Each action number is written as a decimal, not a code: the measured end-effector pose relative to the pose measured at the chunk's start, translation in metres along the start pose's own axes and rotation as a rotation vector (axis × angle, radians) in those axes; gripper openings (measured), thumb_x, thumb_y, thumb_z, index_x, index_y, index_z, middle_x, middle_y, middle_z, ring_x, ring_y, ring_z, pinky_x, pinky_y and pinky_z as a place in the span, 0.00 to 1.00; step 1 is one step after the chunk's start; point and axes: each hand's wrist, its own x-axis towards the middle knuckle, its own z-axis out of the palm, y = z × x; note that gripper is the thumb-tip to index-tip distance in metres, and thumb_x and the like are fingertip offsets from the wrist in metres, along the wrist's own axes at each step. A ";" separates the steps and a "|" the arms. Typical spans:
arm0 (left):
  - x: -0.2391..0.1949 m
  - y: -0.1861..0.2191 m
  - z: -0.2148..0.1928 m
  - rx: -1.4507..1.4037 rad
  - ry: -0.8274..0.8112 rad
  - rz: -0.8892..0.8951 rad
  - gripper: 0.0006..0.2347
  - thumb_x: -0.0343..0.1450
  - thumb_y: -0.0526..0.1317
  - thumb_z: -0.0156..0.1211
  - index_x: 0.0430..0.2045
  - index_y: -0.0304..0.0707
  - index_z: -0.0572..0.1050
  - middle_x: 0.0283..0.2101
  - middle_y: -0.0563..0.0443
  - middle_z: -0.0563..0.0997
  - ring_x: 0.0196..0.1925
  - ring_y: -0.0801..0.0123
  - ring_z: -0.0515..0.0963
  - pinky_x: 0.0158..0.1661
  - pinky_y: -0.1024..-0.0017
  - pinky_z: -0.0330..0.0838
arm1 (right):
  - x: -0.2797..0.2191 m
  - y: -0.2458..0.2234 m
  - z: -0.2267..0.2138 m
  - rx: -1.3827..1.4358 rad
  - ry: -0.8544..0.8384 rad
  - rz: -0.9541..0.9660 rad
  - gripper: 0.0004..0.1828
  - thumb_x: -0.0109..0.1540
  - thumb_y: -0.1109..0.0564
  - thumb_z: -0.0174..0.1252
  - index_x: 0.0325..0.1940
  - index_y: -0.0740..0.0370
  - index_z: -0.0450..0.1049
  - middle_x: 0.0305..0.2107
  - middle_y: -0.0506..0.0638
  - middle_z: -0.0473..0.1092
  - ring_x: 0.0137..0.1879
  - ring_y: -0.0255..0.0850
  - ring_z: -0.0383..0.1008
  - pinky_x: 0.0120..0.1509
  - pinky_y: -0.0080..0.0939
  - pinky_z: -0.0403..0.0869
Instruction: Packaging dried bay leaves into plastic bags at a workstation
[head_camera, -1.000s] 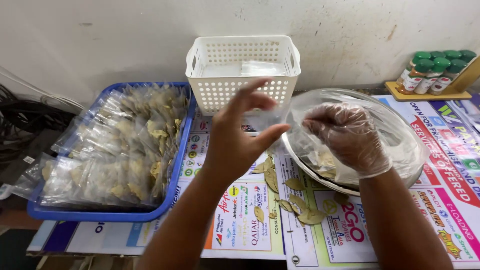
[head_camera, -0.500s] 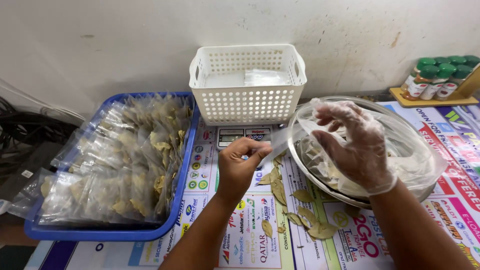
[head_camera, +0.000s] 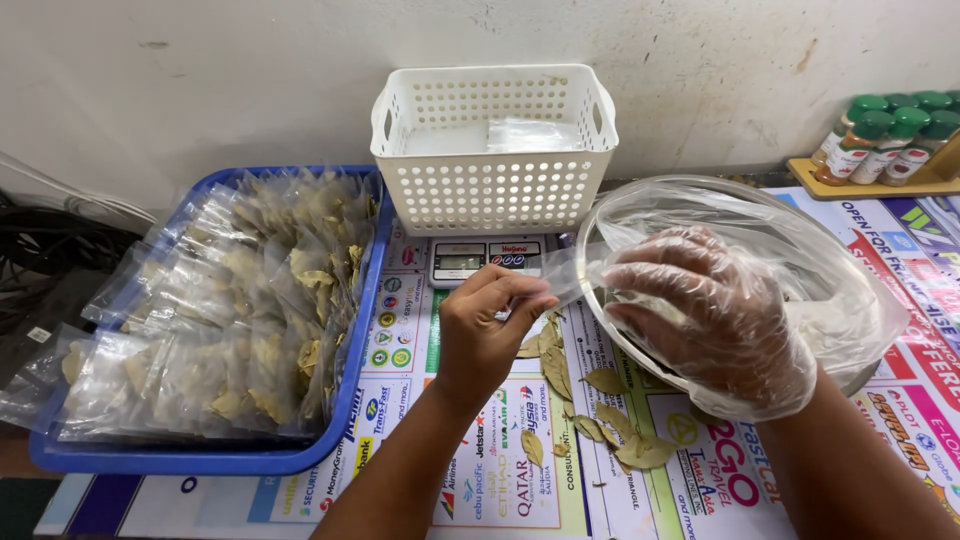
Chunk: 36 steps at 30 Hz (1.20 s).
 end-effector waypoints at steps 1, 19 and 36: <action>-0.001 -0.001 0.001 0.000 0.001 0.000 0.04 0.68 0.33 0.68 0.30 0.32 0.80 0.31 0.46 0.81 0.32 0.68 0.80 0.33 0.75 0.77 | 0.002 -0.001 0.001 -0.001 0.000 -0.001 0.15 0.63 0.51 0.71 0.50 0.50 0.75 0.45 0.47 0.79 0.46 0.40 0.80 0.50 0.39 0.73; -0.009 -0.022 0.006 0.140 -0.058 0.082 0.10 0.68 0.37 0.69 0.41 0.34 0.79 0.31 0.49 0.81 0.31 0.68 0.79 0.35 0.71 0.75 | 0.021 -0.010 0.008 -0.081 -0.147 -0.129 0.09 0.68 0.64 0.56 0.34 0.56 0.74 0.33 0.47 0.69 0.35 0.45 0.65 0.41 0.43 0.69; -0.011 -0.020 0.009 -0.021 0.041 -0.039 0.04 0.70 0.39 0.67 0.35 0.45 0.84 0.27 0.55 0.85 0.30 0.62 0.86 0.35 0.71 0.80 | 0.030 -0.005 0.010 0.781 -0.856 0.849 0.13 0.66 0.59 0.55 0.46 0.65 0.84 0.31 0.60 0.85 0.36 0.45 0.83 0.43 0.38 0.79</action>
